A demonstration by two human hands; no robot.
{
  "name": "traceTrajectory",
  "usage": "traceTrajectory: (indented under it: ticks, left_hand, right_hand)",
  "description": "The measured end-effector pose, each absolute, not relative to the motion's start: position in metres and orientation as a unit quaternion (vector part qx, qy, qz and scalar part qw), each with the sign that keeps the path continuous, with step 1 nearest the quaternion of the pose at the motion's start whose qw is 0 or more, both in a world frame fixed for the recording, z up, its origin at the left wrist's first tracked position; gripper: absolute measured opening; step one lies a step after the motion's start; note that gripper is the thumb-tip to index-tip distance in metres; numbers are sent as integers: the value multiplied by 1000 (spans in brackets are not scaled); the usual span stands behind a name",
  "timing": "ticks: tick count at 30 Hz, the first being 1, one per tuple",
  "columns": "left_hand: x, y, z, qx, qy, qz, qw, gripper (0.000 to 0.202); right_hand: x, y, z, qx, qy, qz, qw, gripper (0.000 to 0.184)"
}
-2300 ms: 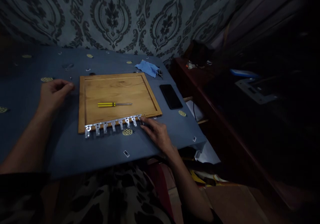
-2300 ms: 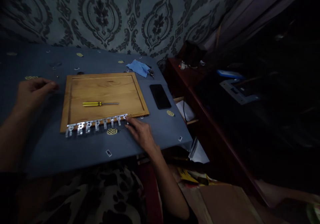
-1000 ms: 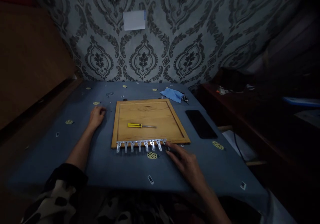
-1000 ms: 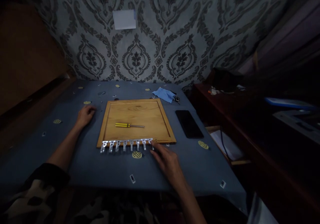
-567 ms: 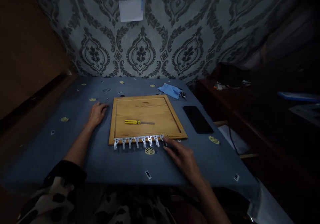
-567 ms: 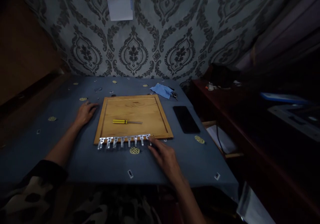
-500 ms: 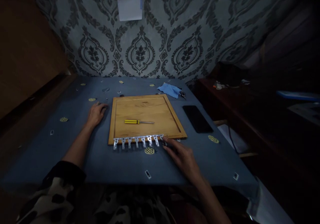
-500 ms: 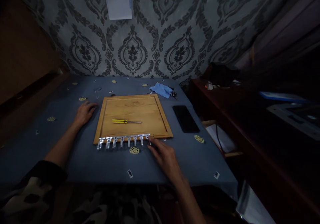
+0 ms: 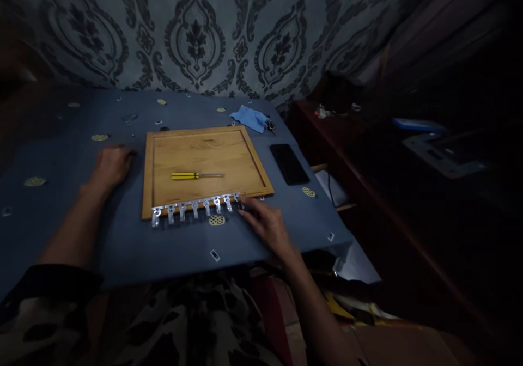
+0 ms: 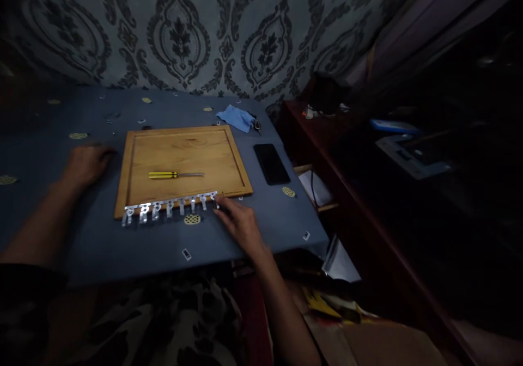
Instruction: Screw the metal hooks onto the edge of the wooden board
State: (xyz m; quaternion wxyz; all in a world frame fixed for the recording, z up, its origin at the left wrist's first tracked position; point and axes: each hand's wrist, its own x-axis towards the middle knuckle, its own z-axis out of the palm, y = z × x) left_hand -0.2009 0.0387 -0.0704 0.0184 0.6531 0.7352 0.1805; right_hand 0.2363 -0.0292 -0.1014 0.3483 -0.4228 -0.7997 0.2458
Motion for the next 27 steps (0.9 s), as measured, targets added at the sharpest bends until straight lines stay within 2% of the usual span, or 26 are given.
traceTrajectory:
  ticks: [10,27]
  left_hand:
    - [-193,39,-61,651,757,27,-46,39]
    - [-182,33,-53,641,766,19,-51,45]
  right_hand:
    - [237,-30,-100,-418,-811,235,336,33]
    - [234,-32,-100,-416,-805,241,347,30]
